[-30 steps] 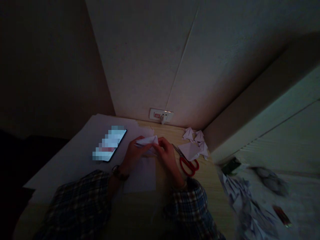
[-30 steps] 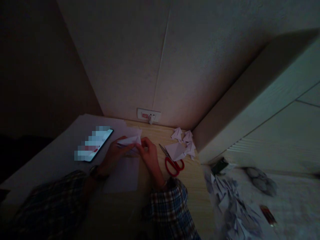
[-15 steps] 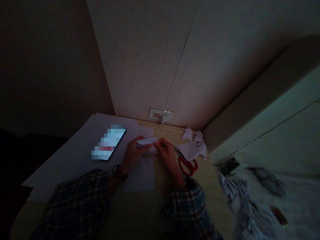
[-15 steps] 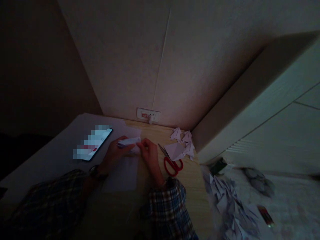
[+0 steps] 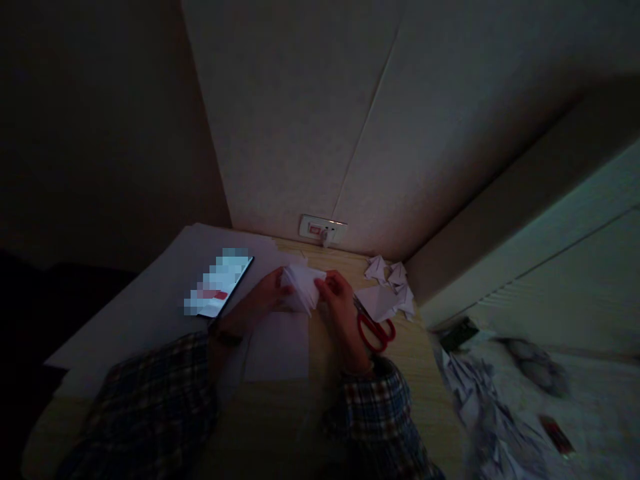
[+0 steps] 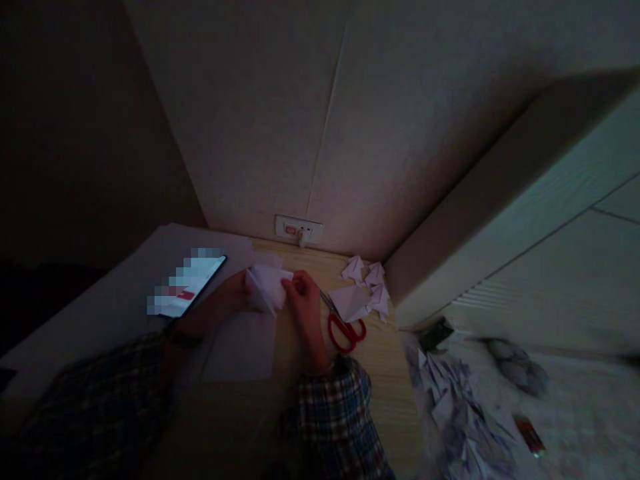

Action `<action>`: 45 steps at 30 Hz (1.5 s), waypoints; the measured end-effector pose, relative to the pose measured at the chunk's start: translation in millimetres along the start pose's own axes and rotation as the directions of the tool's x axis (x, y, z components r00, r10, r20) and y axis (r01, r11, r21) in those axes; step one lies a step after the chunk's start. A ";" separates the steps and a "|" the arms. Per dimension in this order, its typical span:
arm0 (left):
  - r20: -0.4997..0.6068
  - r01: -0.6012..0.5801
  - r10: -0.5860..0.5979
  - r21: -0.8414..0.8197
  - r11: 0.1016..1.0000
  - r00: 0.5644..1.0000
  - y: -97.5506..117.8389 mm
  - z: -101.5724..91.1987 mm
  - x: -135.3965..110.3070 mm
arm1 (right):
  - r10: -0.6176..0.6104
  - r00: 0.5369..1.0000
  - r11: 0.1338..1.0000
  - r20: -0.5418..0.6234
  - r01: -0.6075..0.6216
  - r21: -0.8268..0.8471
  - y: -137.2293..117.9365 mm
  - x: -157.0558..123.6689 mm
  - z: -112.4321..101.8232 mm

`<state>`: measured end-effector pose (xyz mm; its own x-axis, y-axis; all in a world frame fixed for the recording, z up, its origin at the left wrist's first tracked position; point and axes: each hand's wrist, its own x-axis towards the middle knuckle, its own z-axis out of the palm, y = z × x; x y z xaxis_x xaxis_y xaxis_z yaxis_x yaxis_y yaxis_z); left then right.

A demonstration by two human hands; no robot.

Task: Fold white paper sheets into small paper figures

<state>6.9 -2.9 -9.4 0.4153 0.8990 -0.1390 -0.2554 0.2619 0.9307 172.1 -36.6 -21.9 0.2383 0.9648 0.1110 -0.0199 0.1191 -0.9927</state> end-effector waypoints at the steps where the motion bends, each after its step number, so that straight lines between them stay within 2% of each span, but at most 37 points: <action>1: -0.003 0.018 -0.018 -0.004 1.000 1.000 1.6 -0.3 -1.2 | 0.005 1.000 1.000 -0.003 -0.005 0.016 -0.6 -0.2 0.2; 5: -0.176 0.034 -0.036 -0.010 0.999 0.984 7.7 1.1 -7.2 | 0.032 0.995 0.999 0.090 -0.032 -0.001 -2.3 -3.3 1.0; 8: -0.255 0.005 -0.026 -0.086 0.996 0.967 8.6 3.5 -9.3 | 0.036 0.982 0.998 0.184 -0.024 -0.063 1.1 -5.1 3.0; 13: -0.227 0.013 -0.034 -0.092 0.996 0.973 5.4 8.5 -10.2 | 0.032 0.969 0.985 0.243 0.011 -0.173 12.0 -4.4 6.4; 18: -0.299 -0.002 0.012 0.031 1.000 0.954 7.0 9.6 -10.6 | -0.051 0.985 0.981 0.167 0.081 -0.178 8.0 -9.2 8.1; 22: -0.335 -0.004 0.023 0.058 0.998 0.942 8.5 9.7 -10.7 | -0.136 0.989 0.983 0.056 0.142 -0.116 1.5 -13.4 9.0; 27: -0.353 -0.025 0.062 0.109 0.994 0.933 6.3 10.3 -9.5 | -0.184 0.983 0.979 -0.009 0.182 -0.095 4.5 -11.6 8.3; 33: -0.366 -0.057 0.119 0.175 0.983 0.923 1.3 7.1 -4.6 | -0.178 0.984 0.980 0.007 0.178 -0.089 6.0 -11.5 7.2; 37: -0.404 -0.117 0.198 0.216 0.969 0.893 1.0 6.5 -4.4 | -0.188 0.982 0.978 0.019 0.189 -0.091 2.7 -10.7 6.9; 40: -0.358 -0.194 0.290 0.280 0.940 0.888 3.9 7.1 -6.4 | -0.182 0.982 0.976 0.045 0.186 -0.116 0.2 -10.6 6.9; 43: -0.285 -0.207 0.285 0.275 0.939 0.915 6.5 7.0 -8.4 | -0.167 0.984 0.978 0.060 0.173 -0.115 -0.8 -11.0 6.7; 45: -0.268 -0.213 0.295 0.298 0.931 0.917 7.4 6.7 -9.3 | -0.159 0.985 0.980 0.066 0.165 -0.112 -0.5 -11.1 6.4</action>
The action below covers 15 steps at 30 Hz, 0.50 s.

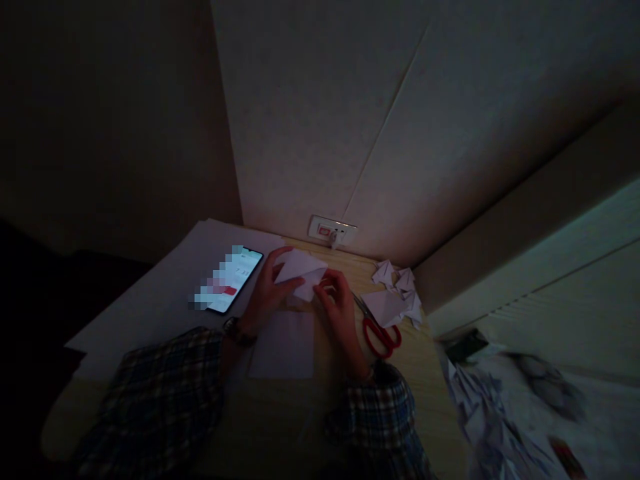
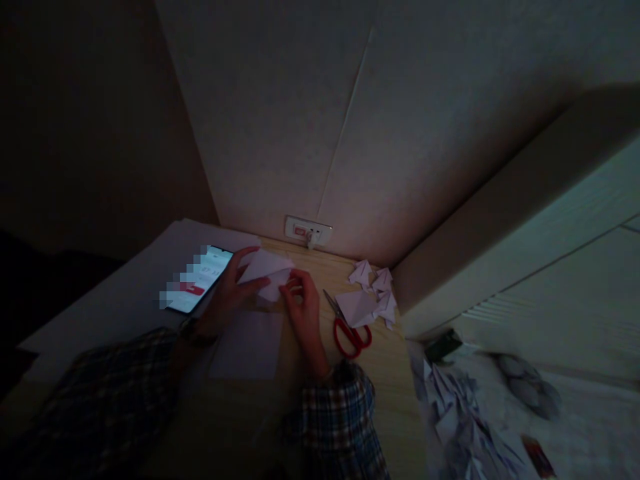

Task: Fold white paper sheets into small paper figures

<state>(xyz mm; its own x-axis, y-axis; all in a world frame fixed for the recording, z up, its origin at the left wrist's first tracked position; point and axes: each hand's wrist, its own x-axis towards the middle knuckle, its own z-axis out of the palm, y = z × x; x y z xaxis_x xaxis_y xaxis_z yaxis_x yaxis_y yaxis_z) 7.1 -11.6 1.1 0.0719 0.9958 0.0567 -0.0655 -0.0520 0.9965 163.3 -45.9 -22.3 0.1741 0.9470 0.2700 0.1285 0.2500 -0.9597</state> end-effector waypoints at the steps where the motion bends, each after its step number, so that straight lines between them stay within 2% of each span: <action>1: -0.010 -0.018 0.018 0.018 1.000 1.000 0.3 -0.3 -0.1 | 0.002 1.000 1.000 0.001 -0.002 0.002 0.3 -0.1 -0.2; 4: -0.043 -0.057 0.059 0.046 0.997 0.997 1.4 -0.7 0.2 | 0.009 1.000 1.000 0.015 -0.009 0.013 1.6 -0.2 -0.9; 8: 0.001 -0.054 0.054 0.057 0.997 0.999 2.9 -0.7 1.9 | 0.018 0.999 0.999 0.039 -0.019 0.026 1.8 0.3 -1.4; 12: 0.068 0.042 -0.044 0.033 0.999 0.997 4.2 -0.5 1.3 | 0.009 0.997 0.998 0.072 -0.014 0.065 -0.3 1.3 -1.8; 15: 0.077 0.113 -0.110 -0.036 0.993 0.991 5.6 0.1 -0.9 | 0.008 0.997 0.996 0.075 -0.014 0.085 -2.7 1.2 -2.7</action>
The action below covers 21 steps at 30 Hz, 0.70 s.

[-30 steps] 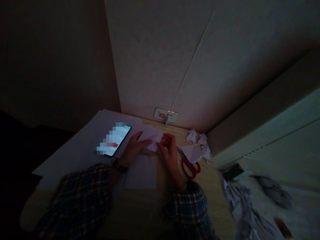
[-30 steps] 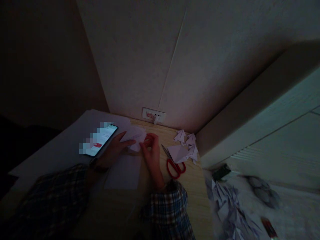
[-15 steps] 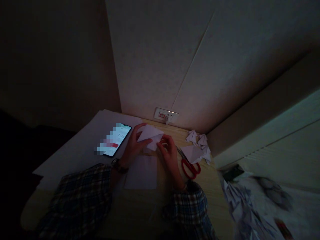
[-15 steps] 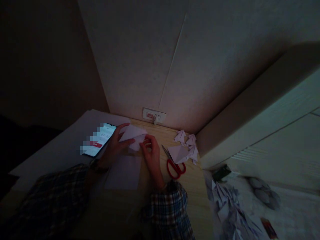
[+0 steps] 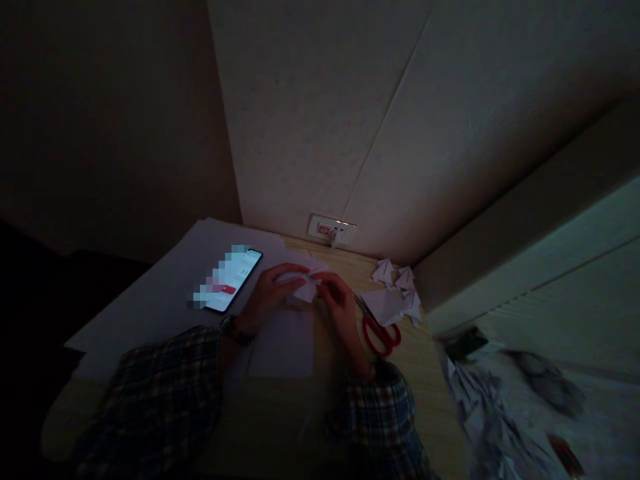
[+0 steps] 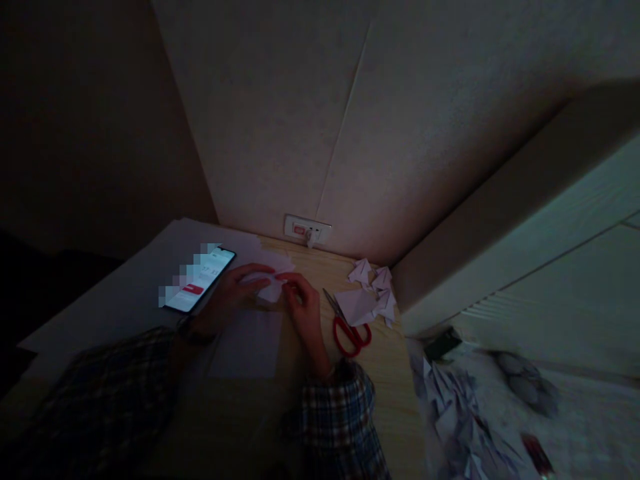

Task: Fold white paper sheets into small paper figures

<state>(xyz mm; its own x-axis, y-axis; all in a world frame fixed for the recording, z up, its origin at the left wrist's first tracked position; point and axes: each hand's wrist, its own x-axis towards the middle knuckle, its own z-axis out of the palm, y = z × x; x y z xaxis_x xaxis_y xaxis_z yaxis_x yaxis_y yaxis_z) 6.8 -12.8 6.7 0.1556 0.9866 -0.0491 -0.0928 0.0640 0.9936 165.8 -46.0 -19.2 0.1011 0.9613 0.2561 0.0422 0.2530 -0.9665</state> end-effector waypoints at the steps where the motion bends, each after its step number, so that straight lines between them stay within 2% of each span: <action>1: -0.004 0.019 -0.019 -0.015 1.000 1.000 0.6 0.4 -0.8 | 0.003 1.000 1.000 -0.002 -0.003 0.003 -1.0 -0.3 -0.3; 6: -0.018 0.090 -0.091 -0.041 0.995 0.996 3.3 1.8 -2.3 | 0.001 1.000 1.000 -0.003 -0.001 -0.025 -4.8 -2.0 -0.2; 21: 0.004 0.144 -0.145 -0.141 0.980 0.989 -0.4 1.1 -2.3 | 0.038 0.999 0.998 -0.013 -0.039 -0.054 1.5 1.6 5.3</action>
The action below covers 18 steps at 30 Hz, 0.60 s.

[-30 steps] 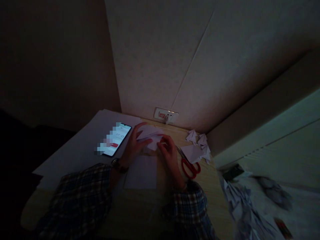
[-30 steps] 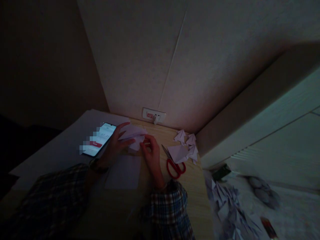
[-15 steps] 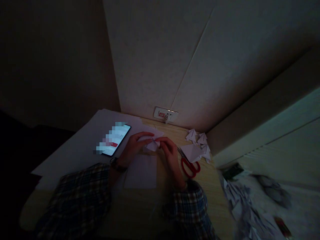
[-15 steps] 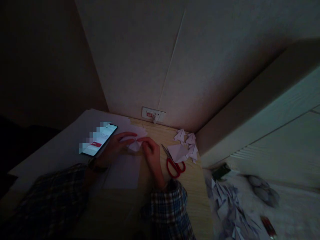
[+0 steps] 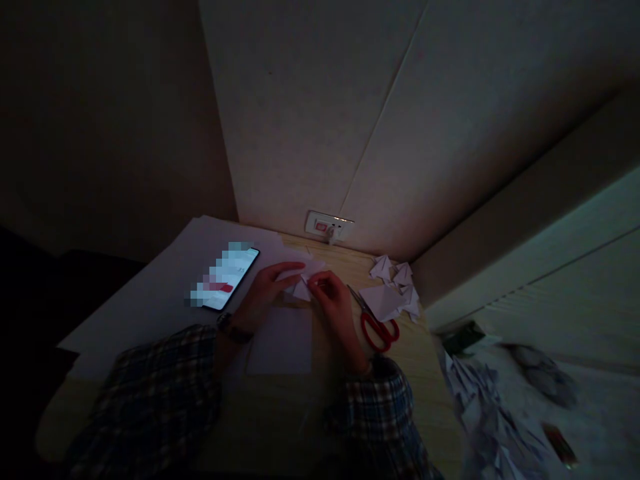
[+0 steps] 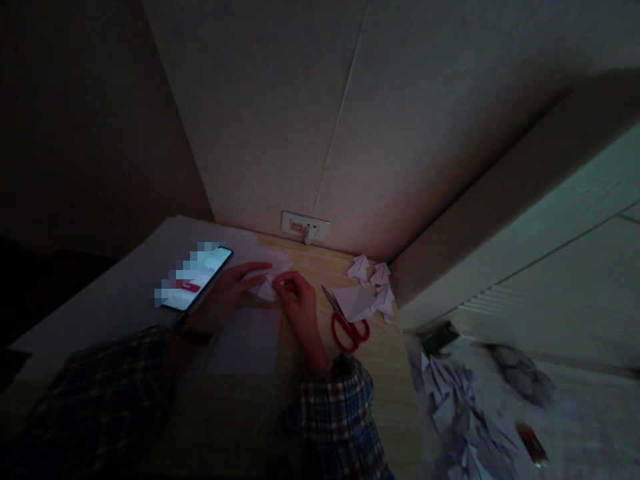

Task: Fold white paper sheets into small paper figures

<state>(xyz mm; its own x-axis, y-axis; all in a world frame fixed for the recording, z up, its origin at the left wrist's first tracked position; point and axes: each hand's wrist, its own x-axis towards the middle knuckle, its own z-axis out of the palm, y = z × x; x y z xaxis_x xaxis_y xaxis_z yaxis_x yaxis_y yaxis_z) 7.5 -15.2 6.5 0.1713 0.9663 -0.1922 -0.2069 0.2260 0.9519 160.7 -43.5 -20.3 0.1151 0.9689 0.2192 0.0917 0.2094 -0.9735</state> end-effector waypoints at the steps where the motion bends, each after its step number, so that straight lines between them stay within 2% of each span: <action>1: 0.001 0.011 -0.011 -0.006 1.000 1.000 -0.5 0.1 -0.1 | -0.004 1.000 1.000 -0.001 0.004 -0.013 0.2 -0.2 0.2; 8: -0.047 -0.006 0.005 -0.020 1.000 0.999 -5.4 2.0 0.2 | -0.061 0.998 0.997 0.008 0.061 -0.048 3.4 -2.5 1.6; 14: -0.106 -0.136 0.141 0.058 0.989 0.984 -9.0 0.3 2.6 | 0.033 0.996 0.998 -0.083 -0.029 0.054 8.3 -1.9 1.0; 18: -0.118 -0.224 0.247 0.180 0.958 0.962 -8.0 1.6 3.4 | 0.094 0.995 0.995 -0.015 -0.094 0.032 6.8 -0.8 1.4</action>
<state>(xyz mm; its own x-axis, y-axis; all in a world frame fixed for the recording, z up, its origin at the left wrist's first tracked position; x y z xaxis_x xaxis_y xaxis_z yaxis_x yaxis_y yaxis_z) 11.2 -13.9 -1.4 0.0000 0.9998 0.0220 -0.0630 -0.0219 0.9978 159.9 -42.6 -27.2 0.1382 0.9821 0.1276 0.0485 0.1220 -0.9913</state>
